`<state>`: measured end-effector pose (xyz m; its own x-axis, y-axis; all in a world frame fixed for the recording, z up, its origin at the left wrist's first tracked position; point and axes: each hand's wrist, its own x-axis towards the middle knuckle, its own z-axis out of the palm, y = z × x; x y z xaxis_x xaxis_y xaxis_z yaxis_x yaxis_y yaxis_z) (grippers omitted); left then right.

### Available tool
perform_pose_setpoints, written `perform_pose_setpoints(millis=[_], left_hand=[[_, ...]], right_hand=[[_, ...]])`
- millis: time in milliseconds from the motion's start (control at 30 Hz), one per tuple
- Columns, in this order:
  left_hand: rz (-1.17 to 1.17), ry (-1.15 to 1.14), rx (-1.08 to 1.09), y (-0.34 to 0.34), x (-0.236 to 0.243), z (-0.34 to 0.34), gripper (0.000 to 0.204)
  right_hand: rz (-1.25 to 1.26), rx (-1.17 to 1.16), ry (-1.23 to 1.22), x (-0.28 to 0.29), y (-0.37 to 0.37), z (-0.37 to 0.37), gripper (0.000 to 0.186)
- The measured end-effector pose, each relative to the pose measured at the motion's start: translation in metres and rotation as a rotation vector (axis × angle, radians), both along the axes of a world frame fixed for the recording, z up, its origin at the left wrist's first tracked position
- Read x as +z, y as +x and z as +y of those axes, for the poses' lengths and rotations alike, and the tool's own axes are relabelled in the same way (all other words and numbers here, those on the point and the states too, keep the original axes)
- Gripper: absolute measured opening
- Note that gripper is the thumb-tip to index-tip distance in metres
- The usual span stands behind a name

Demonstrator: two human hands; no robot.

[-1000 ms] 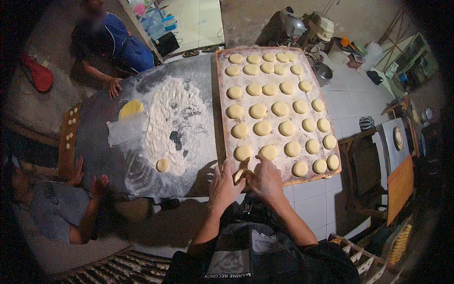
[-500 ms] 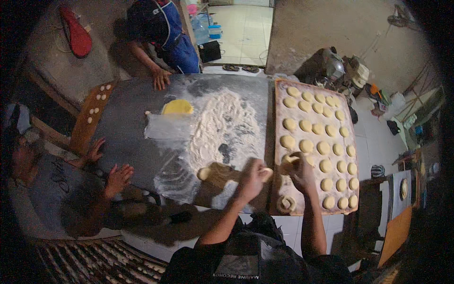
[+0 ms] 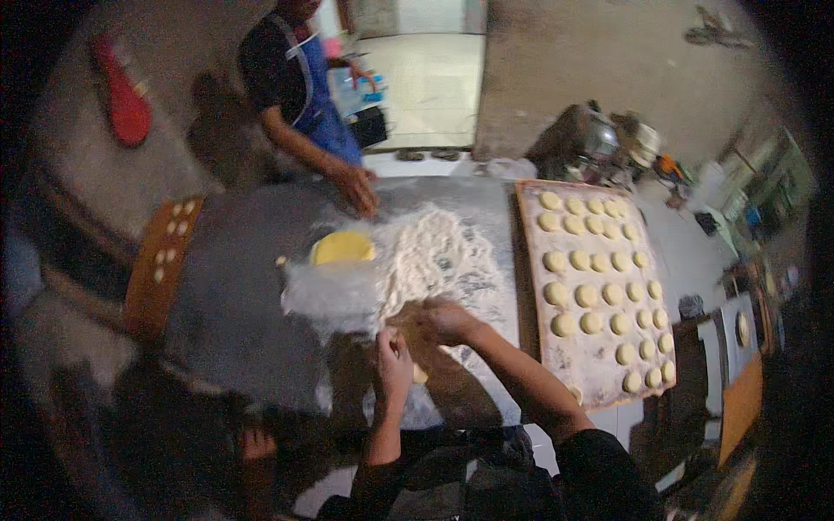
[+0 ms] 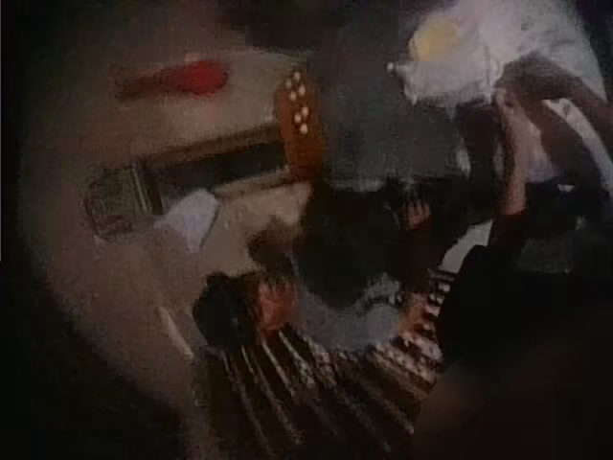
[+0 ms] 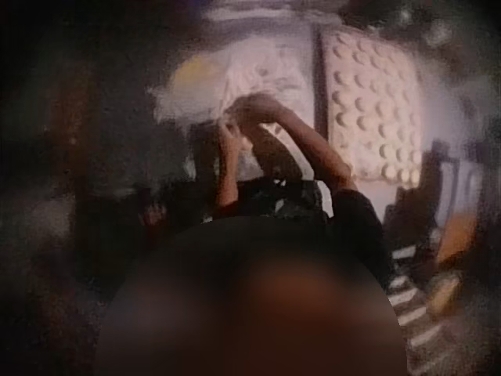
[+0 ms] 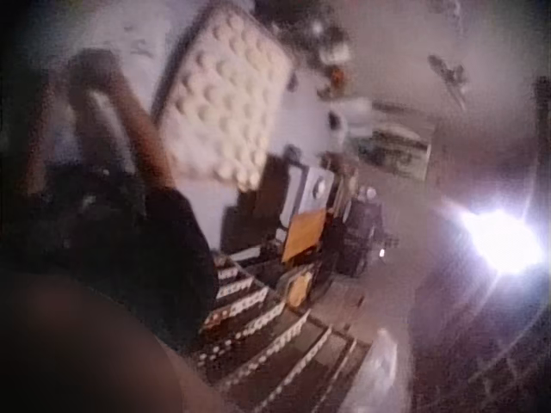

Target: The person shapes small dough pieces into ring forms by hand and places them on a floured wooden board. Other people in the room also shape dough and arrange pieces on trays. The camera wearer repeatedly forms dough rings and arranges them in rows on the board.

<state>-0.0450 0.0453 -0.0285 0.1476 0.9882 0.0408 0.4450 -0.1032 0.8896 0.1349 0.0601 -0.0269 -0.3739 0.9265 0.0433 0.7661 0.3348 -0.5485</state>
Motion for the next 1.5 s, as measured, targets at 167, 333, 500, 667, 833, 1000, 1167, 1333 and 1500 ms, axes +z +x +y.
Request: perform_pose_setpoints(millis=[167, 333, 500, 667, 833, 1000, 1167, 1333, 1500], left_hand=[[-0.031, -0.115, -0.127, 0.007, -0.027, -0.011, 0.044], [-0.073, -0.108, -0.356, 0.04, 0.068, -0.021, 0.038], [-0.39, -0.291, -0.544, 0.068, 0.075, -0.042, 0.024], [0.064, 0.138, -0.632, 0.09, 0.091, -0.063, 0.033], [-0.313, 0.155, -0.524, 0.119, 0.075, -0.096, 0.036], [-1.167, -0.254, -0.75, 0.142, 0.077, -0.133, 0.027], [-0.464, -0.002, -0.57, 0.181, 0.06, -0.154, 0.034], [-0.484, 0.042, -0.645, 0.216, 0.068, -0.194, 0.044], [-0.565, 0.084, -0.674, 0.238, 0.066, -0.214, 0.036]], right_hand=[[0.299, -0.278, -0.156, 0.039, 0.005, -0.023, 0.035], [0.835, -0.442, -0.155, 0.067, 0.022, -0.088, 0.038], [0.736, -0.611, -0.042, 0.099, 0.037, -0.141, 0.037], [0.245, -0.883, 0.514, 0.06, 0.038, -0.145, 0.049], [1.267, -0.339, 0.045, 0.07, 0.065, -0.184, 0.053], [1.63, -0.405, -0.05, 0.074, 0.1, -0.222, 0.055], [0.813, -0.635, 0.175, 0.129, 0.102, -0.261, 0.047], [0.968, -0.738, 0.016, 0.12, 0.142, -0.291, 0.043], [0.953, -0.681, 0.178, 0.121, 0.164, -0.321, 0.046]])
